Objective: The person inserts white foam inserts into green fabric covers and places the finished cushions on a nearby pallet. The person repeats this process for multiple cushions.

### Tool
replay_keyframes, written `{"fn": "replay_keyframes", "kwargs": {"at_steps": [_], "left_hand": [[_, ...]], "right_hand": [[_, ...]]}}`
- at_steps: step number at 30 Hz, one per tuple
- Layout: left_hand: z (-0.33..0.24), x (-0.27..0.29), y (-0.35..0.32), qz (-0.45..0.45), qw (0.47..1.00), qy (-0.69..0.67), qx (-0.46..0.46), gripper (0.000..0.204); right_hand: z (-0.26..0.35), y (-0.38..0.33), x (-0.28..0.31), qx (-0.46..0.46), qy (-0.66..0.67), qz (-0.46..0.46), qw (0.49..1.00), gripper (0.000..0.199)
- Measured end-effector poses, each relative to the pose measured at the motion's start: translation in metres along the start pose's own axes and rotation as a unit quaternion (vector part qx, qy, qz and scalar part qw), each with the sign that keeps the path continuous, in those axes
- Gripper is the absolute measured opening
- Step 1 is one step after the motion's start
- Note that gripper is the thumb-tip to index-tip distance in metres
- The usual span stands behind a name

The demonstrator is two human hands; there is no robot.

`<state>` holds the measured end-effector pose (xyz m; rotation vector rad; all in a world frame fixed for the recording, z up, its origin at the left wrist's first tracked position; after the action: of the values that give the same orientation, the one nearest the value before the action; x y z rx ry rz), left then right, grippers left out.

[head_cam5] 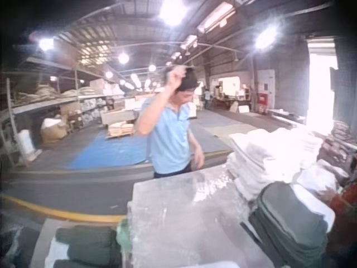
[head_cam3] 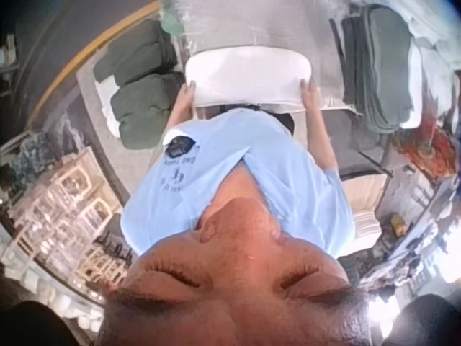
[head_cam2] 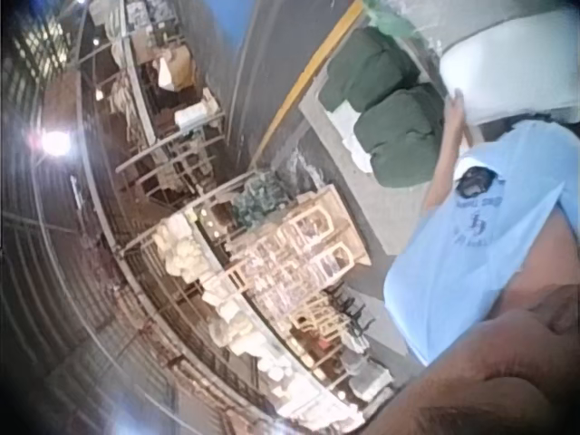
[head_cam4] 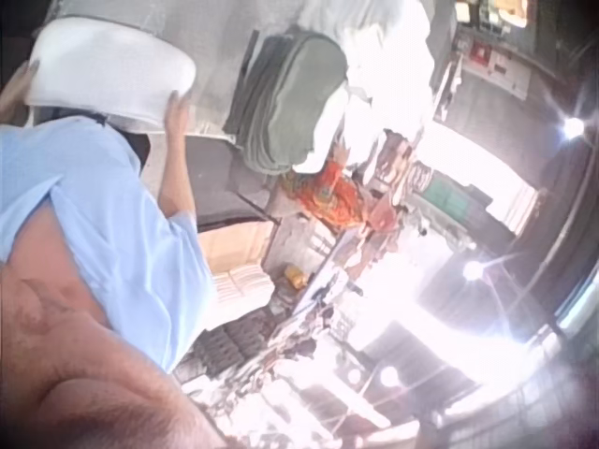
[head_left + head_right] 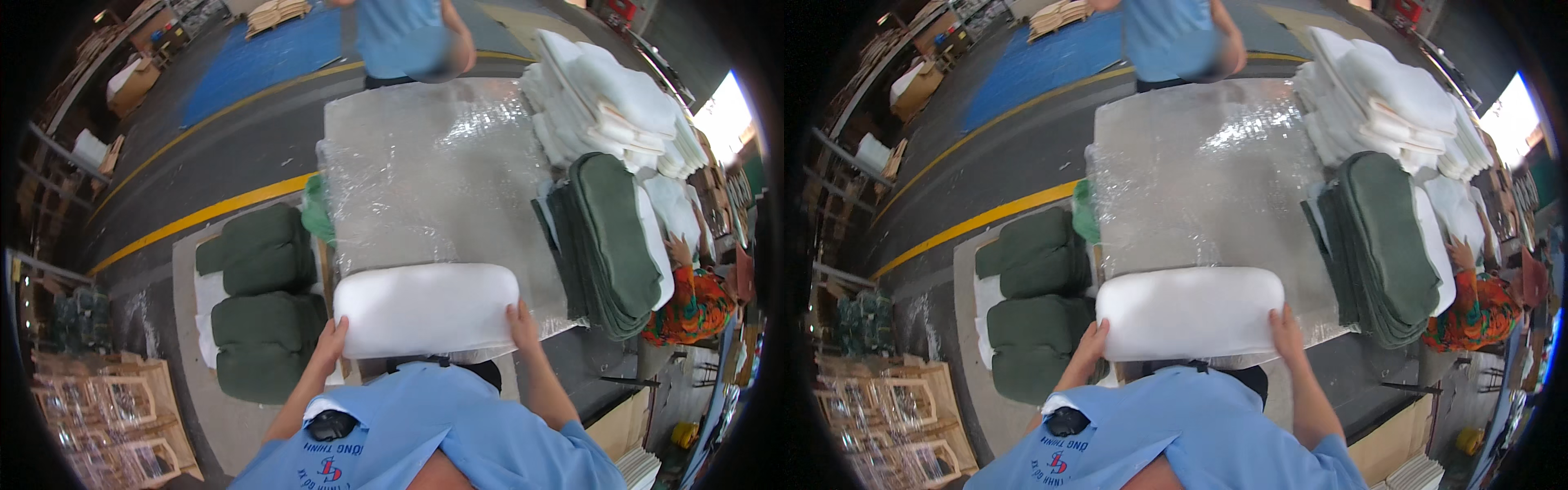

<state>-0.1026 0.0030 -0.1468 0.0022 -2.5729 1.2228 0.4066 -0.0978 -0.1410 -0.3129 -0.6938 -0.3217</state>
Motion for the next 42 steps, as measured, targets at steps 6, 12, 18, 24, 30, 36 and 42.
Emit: {"fn": "replay_keyframes", "kwargs": {"at_steps": [6,12,18,24,30,36,42], "left_hand": [[-0.037,0.05,0.024,-0.049,0.996,-0.071,0.002,0.061],[-0.069,-0.003,0.03,-0.057,0.991,-0.114,-0.027,0.064],[-0.074,0.017,-0.051,-0.004,0.95,-0.286,-0.127,0.049],[-0.054,0.019,-0.035,0.015,0.972,-0.205,-0.111,0.048],[-0.172,-0.045,-0.162,-0.041,0.811,0.262,-0.521,0.047],[-0.17,-0.137,-0.197,-0.036,0.716,0.404,-0.568,0.07],[-0.161,-0.146,-0.193,-0.045,0.696,0.434,-0.57,0.063]], "right_hand": [[0.029,0.05,0.003,-0.144,0.296,0.035,0.943,0.068],[0.031,0.06,-0.015,-0.114,0.347,-0.044,0.93,0.075],[0.034,0.007,0.029,-0.053,0.511,-0.152,0.844,0.067],[0.014,-0.006,0.02,-0.033,0.499,-0.12,0.858,0.063],[0.03,-0.017,0.033,-0.025,0.438,0.009,0.898,0.066],[0.09,-0.018,0.107,0.083,0.19,0.043,0.977,0.07],[0.098,-0.024,0.071,0.045,0.077,0.148,0.985,0.078]]}}
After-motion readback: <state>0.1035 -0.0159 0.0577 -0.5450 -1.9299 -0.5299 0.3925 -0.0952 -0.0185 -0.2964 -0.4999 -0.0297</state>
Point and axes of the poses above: each hand's wrist, its own y-axis towards the middle knuckle, its own x-axis out of the back of the hand, z = x × y, the point moved 8 cm from there along y, towards the middle knuckle, and after that the axes turned 12 degrees about x, right-handed, at the moved point
